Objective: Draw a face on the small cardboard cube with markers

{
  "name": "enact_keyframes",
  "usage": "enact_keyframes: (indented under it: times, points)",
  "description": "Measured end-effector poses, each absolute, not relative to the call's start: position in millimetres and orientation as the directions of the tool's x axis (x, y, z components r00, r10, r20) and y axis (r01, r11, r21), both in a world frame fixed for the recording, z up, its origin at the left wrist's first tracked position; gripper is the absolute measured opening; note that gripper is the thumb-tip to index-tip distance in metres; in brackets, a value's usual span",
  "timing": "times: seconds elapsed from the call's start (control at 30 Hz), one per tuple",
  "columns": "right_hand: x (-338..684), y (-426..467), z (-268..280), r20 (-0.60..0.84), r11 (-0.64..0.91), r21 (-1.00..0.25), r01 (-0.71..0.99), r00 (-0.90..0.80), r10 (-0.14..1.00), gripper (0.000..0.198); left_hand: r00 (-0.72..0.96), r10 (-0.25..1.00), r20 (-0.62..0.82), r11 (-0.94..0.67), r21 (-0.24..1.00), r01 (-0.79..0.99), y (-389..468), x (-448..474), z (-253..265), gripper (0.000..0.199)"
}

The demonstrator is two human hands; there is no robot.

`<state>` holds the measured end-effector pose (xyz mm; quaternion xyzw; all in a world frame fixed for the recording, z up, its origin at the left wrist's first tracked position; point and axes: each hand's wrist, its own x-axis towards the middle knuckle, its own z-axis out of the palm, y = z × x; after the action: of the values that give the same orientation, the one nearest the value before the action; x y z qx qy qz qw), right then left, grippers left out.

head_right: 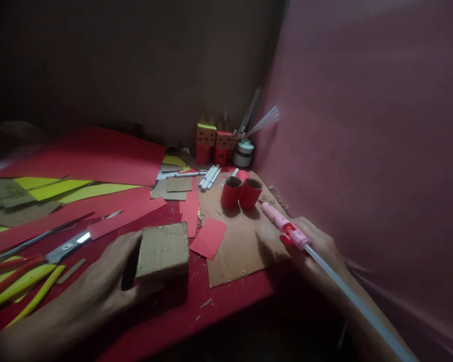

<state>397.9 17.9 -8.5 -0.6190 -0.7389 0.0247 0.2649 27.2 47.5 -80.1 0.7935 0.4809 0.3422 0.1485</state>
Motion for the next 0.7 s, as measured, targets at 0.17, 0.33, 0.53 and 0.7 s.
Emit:
enact_keyframes:
  times: [0.17, 0.33, 0.53, 0.7]
  points:
    - [425, 54, -33, 0.179, 0.038, -0.013, 0.999, -0.035, 0.983, 0.030, 0.296, 0.892, 0.340, -0.449, 0.605, 0.658, 46, 25, -73, 0.061]
    - [426, 80, -35, 0.148, 0.076, 0.001, 0.997, -0.075, 0.986, 0.029, 0.316, 0.909, 0.272, -0.416, 0.644, 0.642, 50, 22, -71, 0.068]
    - [426, 91, -36, 0.142, 0.081, -0.020, 0.997, -0.077, 0.987, 0.032, 0.380, 0.899, 0.217, -0.430, 0.602, 0.673, 48, 1, -72, 0.097]
    - [429, 89, -45, 0.166, 0.109, -0.083, 0.991, -0.095, 0.982, 0.030, 0.485, 0.862, 0.147, -0.471, 0.587, 0.659, 42, -25, -46, 0.073]
